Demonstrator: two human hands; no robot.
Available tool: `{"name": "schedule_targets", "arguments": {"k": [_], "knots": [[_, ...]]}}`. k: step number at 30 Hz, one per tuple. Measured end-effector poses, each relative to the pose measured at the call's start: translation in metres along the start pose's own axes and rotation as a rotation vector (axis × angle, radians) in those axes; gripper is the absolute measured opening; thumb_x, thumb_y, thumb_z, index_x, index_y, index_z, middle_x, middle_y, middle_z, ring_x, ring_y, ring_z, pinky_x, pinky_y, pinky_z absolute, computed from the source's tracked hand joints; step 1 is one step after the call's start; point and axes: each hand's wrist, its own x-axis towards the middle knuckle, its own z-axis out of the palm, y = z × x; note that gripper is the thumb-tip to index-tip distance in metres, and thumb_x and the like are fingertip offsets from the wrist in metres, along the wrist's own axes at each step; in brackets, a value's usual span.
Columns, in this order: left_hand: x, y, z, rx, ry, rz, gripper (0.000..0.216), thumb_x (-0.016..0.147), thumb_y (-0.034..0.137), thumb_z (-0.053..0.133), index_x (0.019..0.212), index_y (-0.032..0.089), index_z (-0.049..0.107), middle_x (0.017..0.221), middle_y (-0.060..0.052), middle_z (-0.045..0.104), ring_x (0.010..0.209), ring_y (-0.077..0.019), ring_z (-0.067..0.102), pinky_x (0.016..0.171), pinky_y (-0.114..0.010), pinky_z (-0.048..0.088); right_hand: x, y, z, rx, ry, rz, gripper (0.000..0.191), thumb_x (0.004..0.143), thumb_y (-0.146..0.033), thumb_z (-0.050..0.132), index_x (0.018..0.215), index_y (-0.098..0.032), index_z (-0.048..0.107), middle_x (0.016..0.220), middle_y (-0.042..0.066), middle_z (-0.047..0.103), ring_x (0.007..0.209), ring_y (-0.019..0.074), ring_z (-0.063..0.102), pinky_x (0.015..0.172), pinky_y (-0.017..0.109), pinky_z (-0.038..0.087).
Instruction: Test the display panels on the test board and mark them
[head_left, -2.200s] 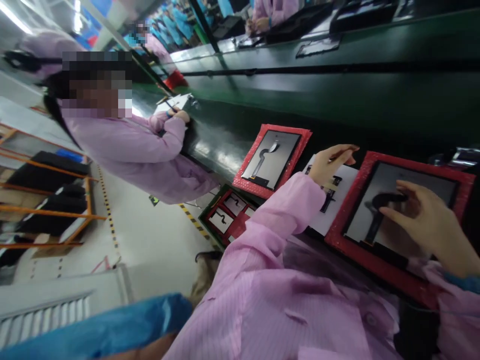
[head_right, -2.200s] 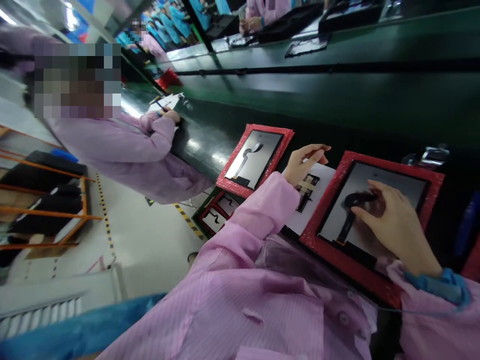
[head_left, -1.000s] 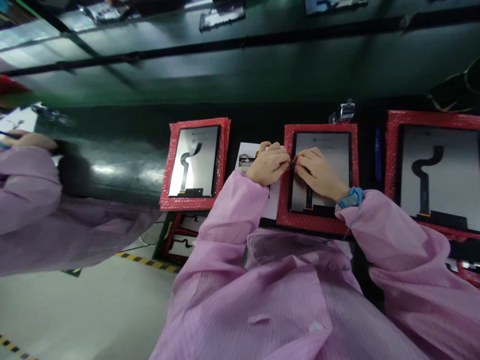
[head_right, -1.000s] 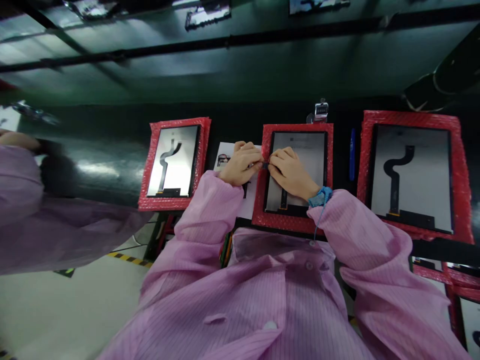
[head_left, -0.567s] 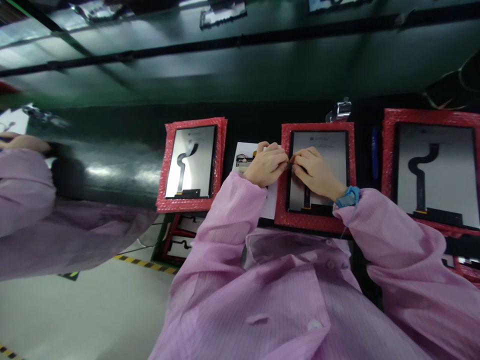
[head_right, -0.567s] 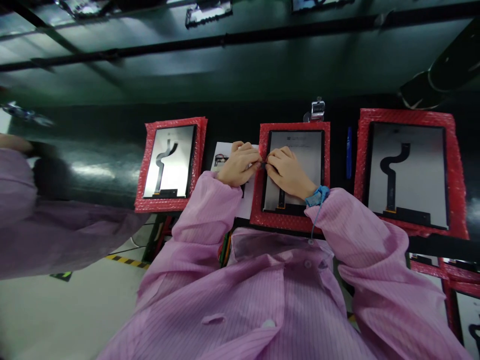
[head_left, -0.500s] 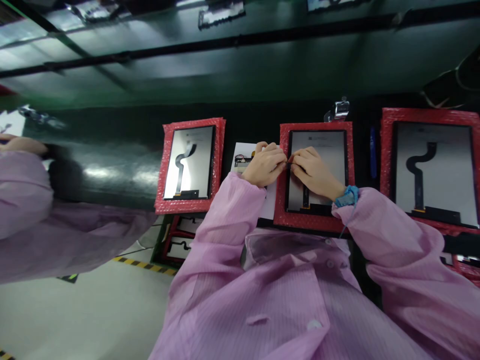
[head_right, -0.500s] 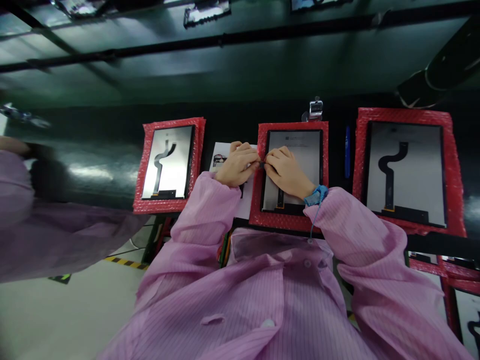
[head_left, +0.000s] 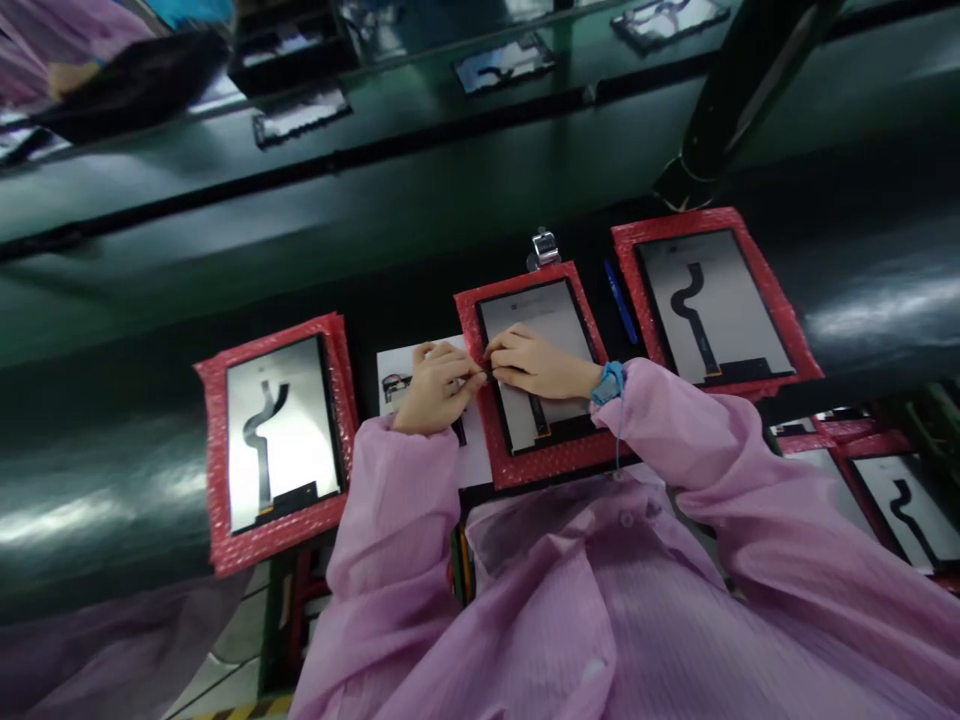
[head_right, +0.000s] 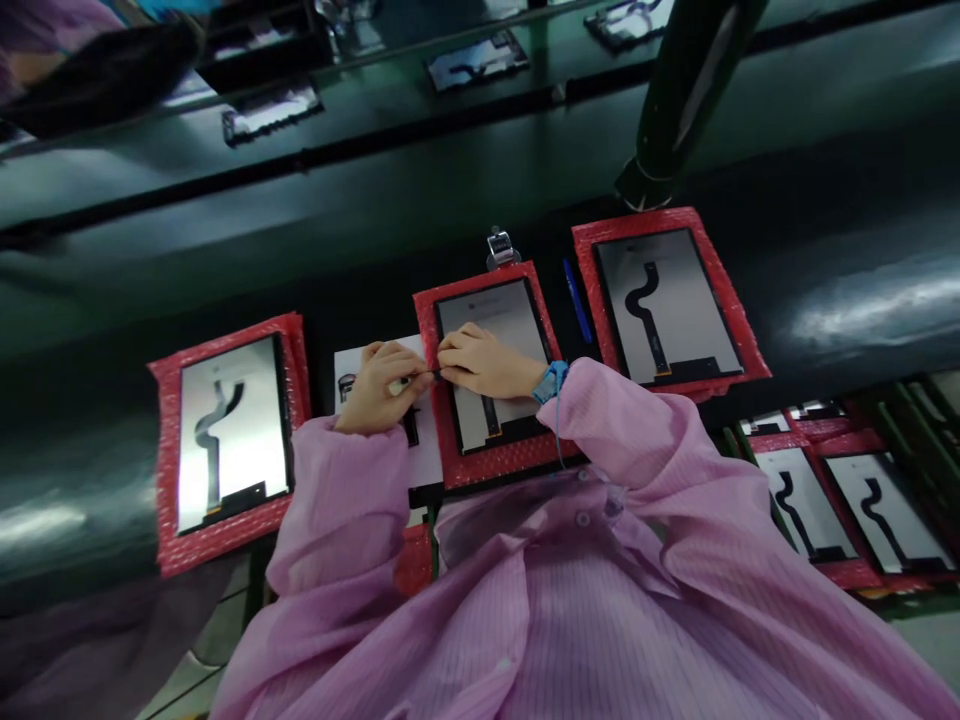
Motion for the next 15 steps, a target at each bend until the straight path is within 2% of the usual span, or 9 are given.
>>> {"name": "schedule_targets", "arguments": {"k": [6, 11, 13, 15], "knots": [[-0.001, 0.003, 0.001, 0.002, 0.059, -0.03, 0.023, 0.09, 0.036, 0.054, 0.075, 0.023, 0.068, 0.08, -0.004, 0.074, 0.083, -0.0233, 0.061, 0.094, -0.049, 0.038, -0.001, 0.001, 0.005, -0.022, 0.029, -0.028, 0.025, 0.105, -0.032, 0.044, 0.103, -0.02, 0.066, 0.121, 0.009, 0.062, 0.115, 0.0248, 0.048, 0.108, 0.046, 0.043], [0.003, 0.005, 0.01, 0.053, 0.155, -0.117, 0.014, 0.082, 0.026, 0.06, 0.069, 0.023, 0.062, 0.073, -0.001, 0.068, 0.084, -0.0224, 0.062, 0.103, -0.05, 0.037, 0.0, 0.0, 0.008, -0.017, 0.092, -0.052, 0.033, 0.107, -0.039, 0.04, 0.105, -0.019, 0.065, 0.117, 0.011, 0.064, 0.112, 0.0257, 0.05, 0.106, 0.046, 0.041], [0.001, 0.009, 0.009, 0.07, 0.246, -0.141, 0.012, 0.085, 0.028, 0.06, 0.075, 0.023, 0.065, 0.085, -0.003, 0.07, 0.094, -0.0243, 0.063, 0.107, -0.051, 0.037, -0.001, -0.002, 0.005, 0.011, 0.141, -0.05, 0.038, 0.108, -0.042, 0.035, 0.106, -0.018, 0.064, 0.114, 0.012, 0.065, 0.109, 0.0248, 0.051, 0.106, 0.046, 0.04], [-0.01, 0.017, 0.006, 0.073, 0.419, -0.183, 0.016, 0.093, 0.031, 0.055, 0.091, 0.023, 0.069, 0.105, -0.007, 0.07, 0.107, -0.0266, 0.061, 0.107, -0.049, 0.039, -0.002, -0.002, -0.002, 0.03, 0.224, -0.004, 0.038, 0.108, -0.04, 0.032, 0.108, -0.018, 0.063, 0.112, 0.011, 0.066, 0.108, 0.0246, 0.053, 0.106, 0.046, 0.04]]}}
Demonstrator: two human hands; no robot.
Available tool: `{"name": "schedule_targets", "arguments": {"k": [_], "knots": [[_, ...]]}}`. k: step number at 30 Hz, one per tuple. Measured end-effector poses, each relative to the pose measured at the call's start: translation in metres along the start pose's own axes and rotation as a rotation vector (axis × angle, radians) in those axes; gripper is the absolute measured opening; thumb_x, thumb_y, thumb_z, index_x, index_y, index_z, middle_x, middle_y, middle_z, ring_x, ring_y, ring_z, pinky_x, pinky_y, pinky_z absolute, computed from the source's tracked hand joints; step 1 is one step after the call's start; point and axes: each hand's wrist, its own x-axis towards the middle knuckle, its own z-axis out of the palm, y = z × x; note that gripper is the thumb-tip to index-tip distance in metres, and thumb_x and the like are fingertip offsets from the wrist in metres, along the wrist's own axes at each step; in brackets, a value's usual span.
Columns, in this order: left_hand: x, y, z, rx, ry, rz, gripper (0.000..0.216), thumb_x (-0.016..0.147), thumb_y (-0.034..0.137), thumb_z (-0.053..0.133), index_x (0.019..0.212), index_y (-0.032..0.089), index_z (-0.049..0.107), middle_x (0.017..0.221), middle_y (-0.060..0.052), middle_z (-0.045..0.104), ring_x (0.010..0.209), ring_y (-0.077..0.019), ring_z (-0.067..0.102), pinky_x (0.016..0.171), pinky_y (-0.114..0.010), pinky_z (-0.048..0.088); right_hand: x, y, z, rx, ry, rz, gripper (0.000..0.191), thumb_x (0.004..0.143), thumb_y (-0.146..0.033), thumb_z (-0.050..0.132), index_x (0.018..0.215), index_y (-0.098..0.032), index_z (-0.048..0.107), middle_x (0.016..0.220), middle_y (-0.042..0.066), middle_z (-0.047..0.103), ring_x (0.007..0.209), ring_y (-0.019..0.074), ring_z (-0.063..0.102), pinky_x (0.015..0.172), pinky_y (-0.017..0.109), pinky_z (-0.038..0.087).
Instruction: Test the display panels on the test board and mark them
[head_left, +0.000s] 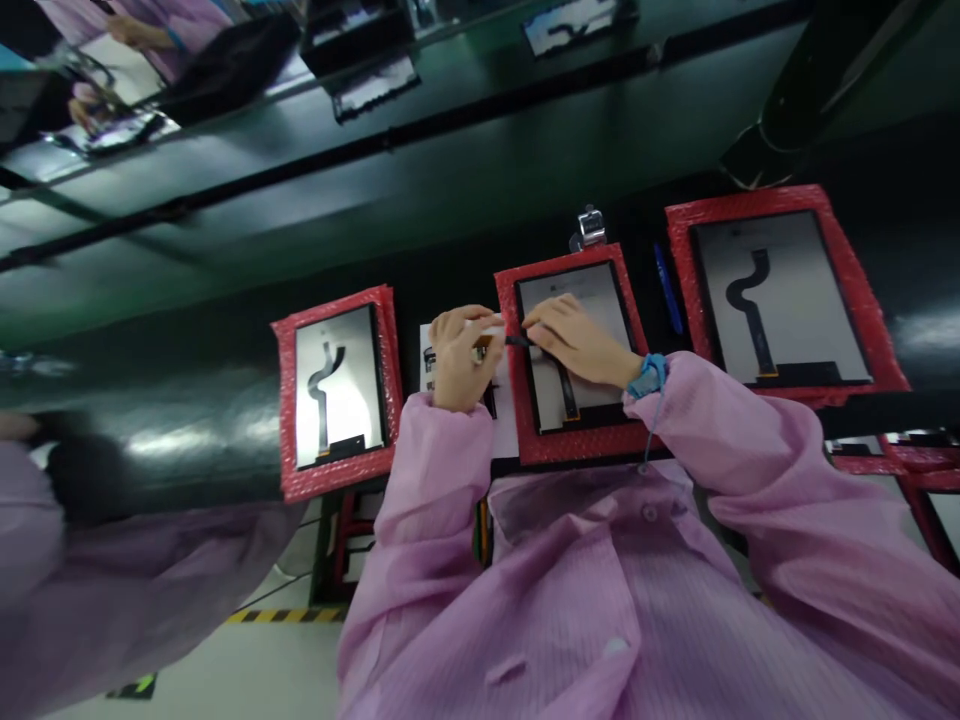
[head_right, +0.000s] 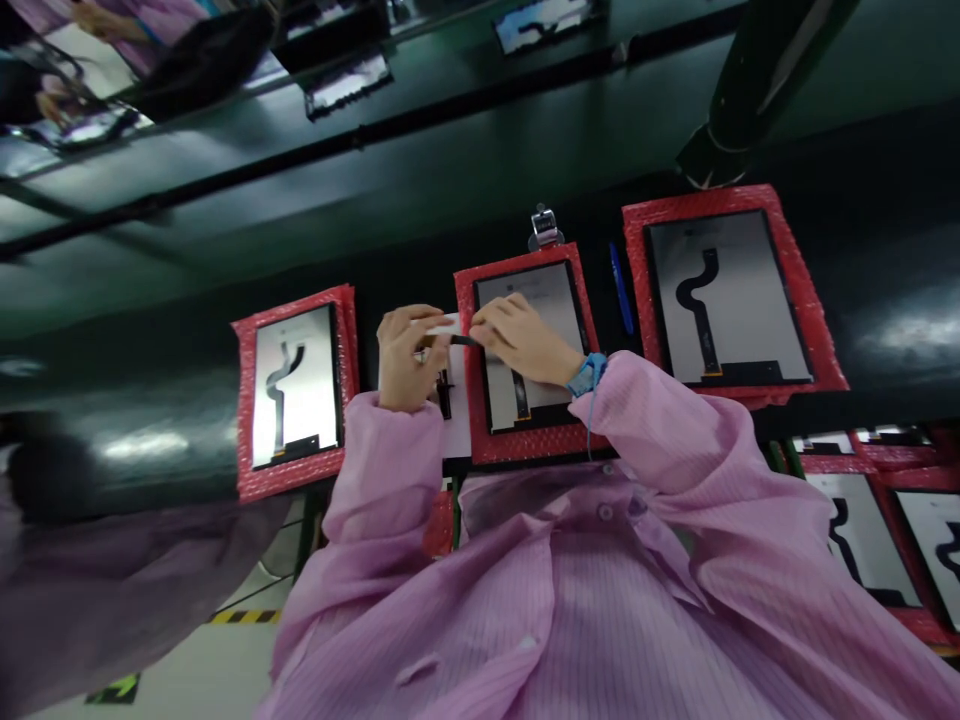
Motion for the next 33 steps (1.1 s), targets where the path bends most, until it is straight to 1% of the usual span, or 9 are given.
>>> {"name": "schedule_targets", "arguments": {"k": [2, 4, 5, 8, 11, 17, 25, 29, 33], "knots": [[-0.018, 0.007, -0.009, 0.004, 0.225, -0.081, 0.024, 0.101, 0.031, 0.046, 0.103, 0.021, 0.067, 0.112, -0.011, 0.066, 0.111, -0.0269, 0.058, 0.104, -0.047, 0.043, -0.001, 0.002, -0.009, -0.015, 0.093, 0.098, 0.03, 0.106, -0.036, 0.037, 0.11, -0.02, 0.062, 0.114, 0.011, 0.067, 0.11, 0.0263, 0.053, 0.104, 0.047, 0.041], [-0.044, 0.014, -0.012, 0.06, 0.361, -0.149, 0.025, 0.103, 0.03, 0.041, 0.105, 0.02, 0.064, 0.106, -0.012, 0.063, 0.108, -0.0264, 0.058, 0.099, -0.045, 0.047, -0.002, 0.006, -0.017, -0.053, 0.166, 0.194, 0.022, 0.1, -0.031, 0.044, 0.108, -0.021, 0.063, 0.115, 0.011, 0.067, 0.112, 0.0286, 0.054, 0.103, 0.049, 0.042], [-0.058, 0.017, -0.011, 0.114, 0.361, -0.168, 0.023, 0.103, 0.029, 0.043, 0.104, 0.02, 0.064, 0.105, -0.012, 0.063, 0.106, -0.0264, 0.059, 0.098, -0.044, 0.048, -0.003, 0.009, -0.02, -0.073, 0.194, 0.227, 0.02, 0.098, -0.029, 0.047, 0.107, -0.022, 0.063, 0.114, 0.011, 0.067, 0.111, 0.0294, 0.054, 0.102, 0.05, 0.043], [-0.097, 0.023, 0.0, 0.277, 0.193, -0.199, 0.025, 0.101, 0.032, 0.051, 0.116, 0.018, 0.065, 0.117, -0.017, 0.06, 0.111, -0.0286, 0.057, 0.101, -0.047, 0.047, -0.004, 0.015, -0.025, -0.111, 0.256, 0.269, 0.017, 0.094, -0.026, 0.049, 0.102, -0.023, 0.063, 0.11, 0.01, 0.067, 0.108, 0.0297, 0.055, 0.103, 0.052, 0.044], [-0.118, 0.024, 0.013, 0.335, 0.087, -0.234, 0.035, 0.1, 0.034, 0.052, 0.126, 0.015, 0.066, 0.128, -0.021, 0.055, 0.113, -0.0303, 0.056, 0.103, -0.05, 0.048, -0.004, 0.016, -0.025, -0.117, 0.285, 0.281, 0.015, 0.092, -0.025, 0.05, 0.1, -0.022, 0.063, 0.108, 0.01, 0.067, 0.108, 0.0296, 0.056, 0.103, 0.053, 0.044], [-0.123, 0.022, 0.015, 0.358, 0.041, -0.211, 0.039, 0.102, 0.032, 0.049, 0.131, 0.016, 0.069, 0.132, -0.022, 0.053, 0.113, -0.0312, 0.055, 0.104, -0.051, 0.047, -0.005, 0.013, -0.026, -0.129, 0.28, 0.293, 0.013, 0.092, -0.024, 0.051, 0.098, -0.022, 0.062, 0.107, 0.01, 0.066, 0.108, 0.0302, 0.056, 0.106, 0.056, 0.041], [-0.118, 0.021, 0.016, 0.381, 0.012, -0.207, 0.038, 0.099, 0.024, 0.05, 0.129, 0.017, 0.071, 0.133, -0.022, 0.057, 0.122, -0.0345, 0.053, 0.107, -0.053, 0.046, -0.009, 0.013, -0.037, -0.144, 0.314, 0.296, 0.012, 0.091, -0.023, 0.052, 0.098, -0.022, 0.061, 0.105, 0.01, 0.065, 0.108, 0.0292, 0.057, 0.102, 0.052, 0.046], [-0.114, 0.025, 0.012, 0.357, 0.02, -0.204, 0.036, 0.099, 0.027, 0.051, 0.127, 0.015, 0.071, 0.134, -0.023, 0.059, 0.126, -0.0364, 0.053, 0.108, -0.056, 0.045, -0.041, 0.002, -0.043, -0.152, 0.334, 0.382, 0.017, 0.09, -0.025, 0.052, 0.103, -0.022, 0.062, 0.097, 0.009, 0.065, 0.097, 0.0267, 0.06, 0.099, 0.052, 0.049], [-0.114, 0.046, 0.016, 0.195, 0.073, -0.137, 0.036, 0.102, 0.026, 0.045, 0.13, 0.015, 0.065, 0.128, -0.02, 0.066, 0.122, -0.0306, 0.06, 0.109, -0.051, 0.047, -0.094, -0.017, -0.033, -0.156, 0.344, 0.534, 0.027, 0.089, -0.034, 0.055, 0.11, -0.02, 0.064, 0.099, 0.012, 0.066, 0.091, 0.0281, 0.061, 0.093, 0.053, 0.053]]}}
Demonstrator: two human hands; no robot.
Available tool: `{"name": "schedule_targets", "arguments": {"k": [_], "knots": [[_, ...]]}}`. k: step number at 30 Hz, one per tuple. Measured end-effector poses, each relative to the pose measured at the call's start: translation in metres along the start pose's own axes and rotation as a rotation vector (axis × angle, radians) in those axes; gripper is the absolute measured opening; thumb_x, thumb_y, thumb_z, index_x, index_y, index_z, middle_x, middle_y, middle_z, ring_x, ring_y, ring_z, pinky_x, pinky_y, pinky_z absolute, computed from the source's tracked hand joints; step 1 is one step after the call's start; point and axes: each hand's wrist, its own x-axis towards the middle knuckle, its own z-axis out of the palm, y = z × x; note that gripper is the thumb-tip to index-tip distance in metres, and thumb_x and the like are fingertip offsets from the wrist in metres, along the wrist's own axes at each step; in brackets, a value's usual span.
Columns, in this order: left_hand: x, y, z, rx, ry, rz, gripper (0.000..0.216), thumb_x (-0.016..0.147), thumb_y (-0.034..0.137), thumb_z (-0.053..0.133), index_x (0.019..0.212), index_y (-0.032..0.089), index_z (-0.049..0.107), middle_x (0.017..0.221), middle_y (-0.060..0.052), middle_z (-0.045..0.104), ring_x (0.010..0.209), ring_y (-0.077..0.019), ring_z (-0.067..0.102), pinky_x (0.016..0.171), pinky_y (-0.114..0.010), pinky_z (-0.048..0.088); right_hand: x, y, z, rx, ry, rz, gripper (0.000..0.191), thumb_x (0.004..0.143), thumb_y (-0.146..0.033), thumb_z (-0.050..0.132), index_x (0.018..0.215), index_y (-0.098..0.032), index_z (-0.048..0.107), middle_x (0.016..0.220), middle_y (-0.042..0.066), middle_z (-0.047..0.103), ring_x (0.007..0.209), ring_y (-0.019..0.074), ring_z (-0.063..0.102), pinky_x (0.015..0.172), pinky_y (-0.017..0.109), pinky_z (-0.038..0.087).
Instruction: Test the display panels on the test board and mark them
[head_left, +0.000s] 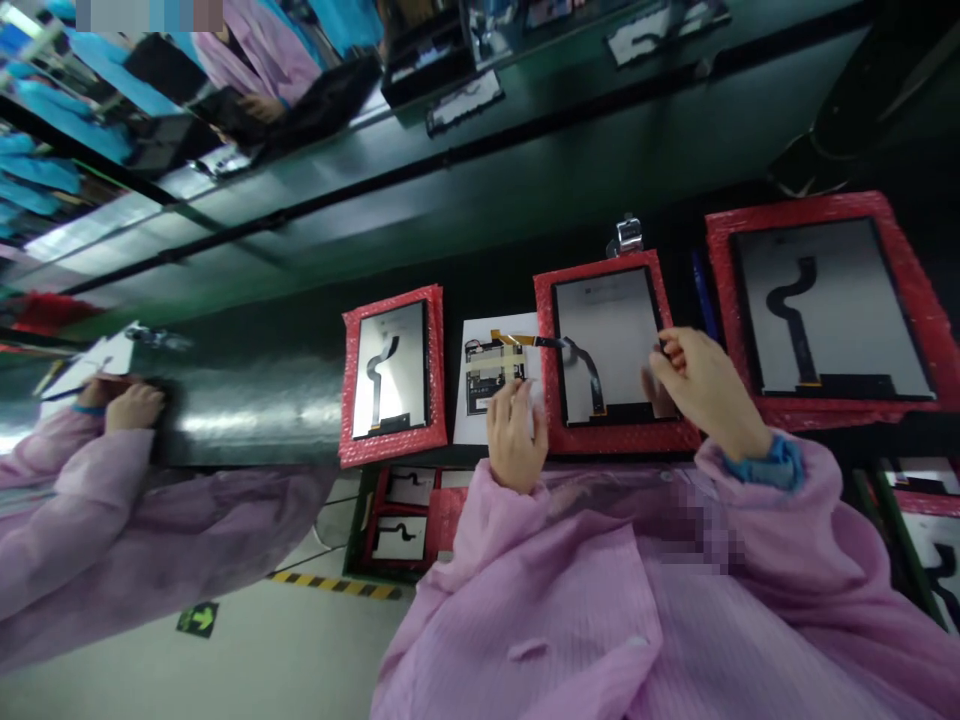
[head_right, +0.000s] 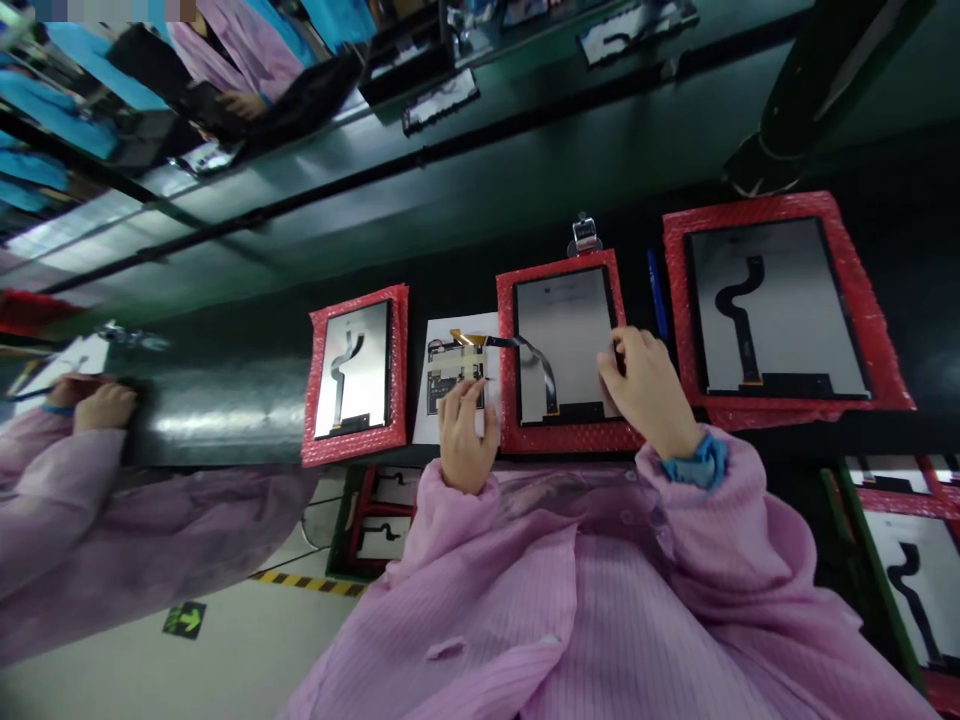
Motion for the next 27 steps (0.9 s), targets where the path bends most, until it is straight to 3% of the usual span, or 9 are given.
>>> {"name": "schedule_targets", "arguments": {"k": [3, 6, 8, 11, 16, 18, 22, 25, 27], "knots": [[-0.005, 0.023, 0.006, -0.131, -0.092, 0.06, 0.036, 0.104, 0.026, 0.044, 0.135, 0.016, 0.059, 0.129, -0.018, 0.067, 0.121, -0.0276, 0.062, 0.109, -0.047, 0.049, -0.031, -0.001, 0.002, -0.008, 0.013, 0.078, 0.039, 0.09, -0.042, 0.055, 0.12, -0.018, 0.064, 0.117, 0.017, 0.067, 0.102, 0.0321, 0.062, 0.098, 0.059, 0.051], [-0.009, 0.037, 0.014, -0.141, -0.128, 0.066, 0.038, 0.104, 0.027, 0.045, 0.138, 0.013, 0.055, 0.131, -0.02, 0.066, 0.124, -0.0295, 0.061, 0.109, -0.048, 0.049, -0.04, -0.004, 0.005, 0.047, 0.002, 0.179, 0.052, 0.087, -0.047, 0.06, 0.131, -0.018, 0.06, 0.127, 0.018, 0.065, 0.118, 0.0357, 0.057, 0.106, 0.064, 0.046], [-0.011, 0.039, 0.016, -0.142, -0.127, 0.062, 0.039, 0.105, 0.029, 0.045, 0.138, 0.011, 0.054, 0.132, -0.021, 0.066, 0.126, -0.0301, 0.06, 0.11, -0.049, 0.049, -0.037, -0.004, 0.003, 0.172, -0.015, 0.287, 0.057, 0.084, -0.048, 0.064, 0.134, -0.02, 0.058, 0.13, 0.015, 0.064, 0.121, 0.0341, 0.057, 0.11, 0.064, 0.045], [-0.01, 0.033, 0.011, -0.177, -0.161, 0.054, 0.041, 0.106, 0.035, 0.044, 0.138, 0.011, 0.055, 0.133, -0.021, 0.066, 0.127, -0.0302, 0.06, 0.11, -0.049, 0.049, -0.031, -0.008, -0.007, 0.452, -0.019, 0.381, 0.048, 0.088, -0.046, 0.062, 0.131, -0.026, 0.058, 0.129, 0.01, 0.065, 0.12, 0.0287, 0.062, 0.111, 0.058, 0.049], [0.017, 0.019, -0.012, -0.351, -0.332, -0.117, 0.044, 0.106, 0.051, 0.043, 0.123, 0.017, 0.065, 0.115, -0.014, 0.076, 0.11, -0.0264, 0.07, 0.099, -0.043, 0.056, -0.032, -0.063, -0.032, 0.599, -0.009, 0.166, 0.037, 0.096, -0.04, 0.054, 0.133, -0.032, 0.055, 0.141, 0.008, 0.06, 0.136, 0.0296, 0.056, 0.114, 0.054, 0.05], [0.037, 0.018, -0.02, -0.441, -0.28, -0.202, 0.049, 0.106, 0.058, 0.04, 0.116, 0.019, 0.068, 0.11, -0.011, 0.078, 0.104, -0.024, 0.073, 0.094, -0.039, 0.058, -0.032, -0.095, -0.034, 0.652, -0.074, 0.095, 0.04, 0.096, -0.039, 0.055, 0.136, -0.033, 0.052, 0.144, 0.007, 0.058, 0.138, 0.0291, 0.054, 0.114, 0.052, 0.05], [0.076, 0.027, -0.027, -0.61, -0.086, -0.21, 0.061, 0.109, 0.057, 0.014, 0.146, 0.026, 0.051, 0.146, -0.009, 0.063, 0.134, -0.021, 0.062, 0.104, -0.036, 0.057, -0.028, -0.126, -0.012, 0.849, -0.287, -0.08, 0.042, 0.099, -0.046, 0.053, 0.138, -0.031, 0.049, 0.145, 0.007, 0.056, 0.135, 0.0253, 0.057, 0.113, 0.045, 0.052], [0.085, 0.031, -0.028, -0.622, -0.076, -0.233, 0.062, 0.109, 0.044, -0.001, 0.158, 0.03, 0.034, 0.15, -0.008, 0.06, 0.136, -0.019, 0.061, 0.107, -0.04, 0.058, -0.026, -0.118, 0.023, 0.857, -0.251, -0.019, 0.045, 0.103, -0.055, 0.043, 0.139, -0.028, 0.047, 0.145, 0.01, 0.055, 0.136, 0.0253, 0.053, 0.116, 0.048, 0.046], [0.082, 0.025, -0.028, -0.493, -0.069, -0.23, 0.056, 0.11, 0.039, 0.006, 0.158, 0.031, 0.035, 0.143, -0.008, 0.065, 0.132, -0.0207, 0.064, 0.104, -0.043, 0.06, -0.027, -0.11, 0.045, 0.725, -0.205, 0.062, 0.05, 0.102, -0.059, 0.041, 0.139, -0.026, 0.048, 0.144, 0.011, 0.056, 0.136, 0.0287, 0.05, 0.119, 0.054, 0.04]]}}
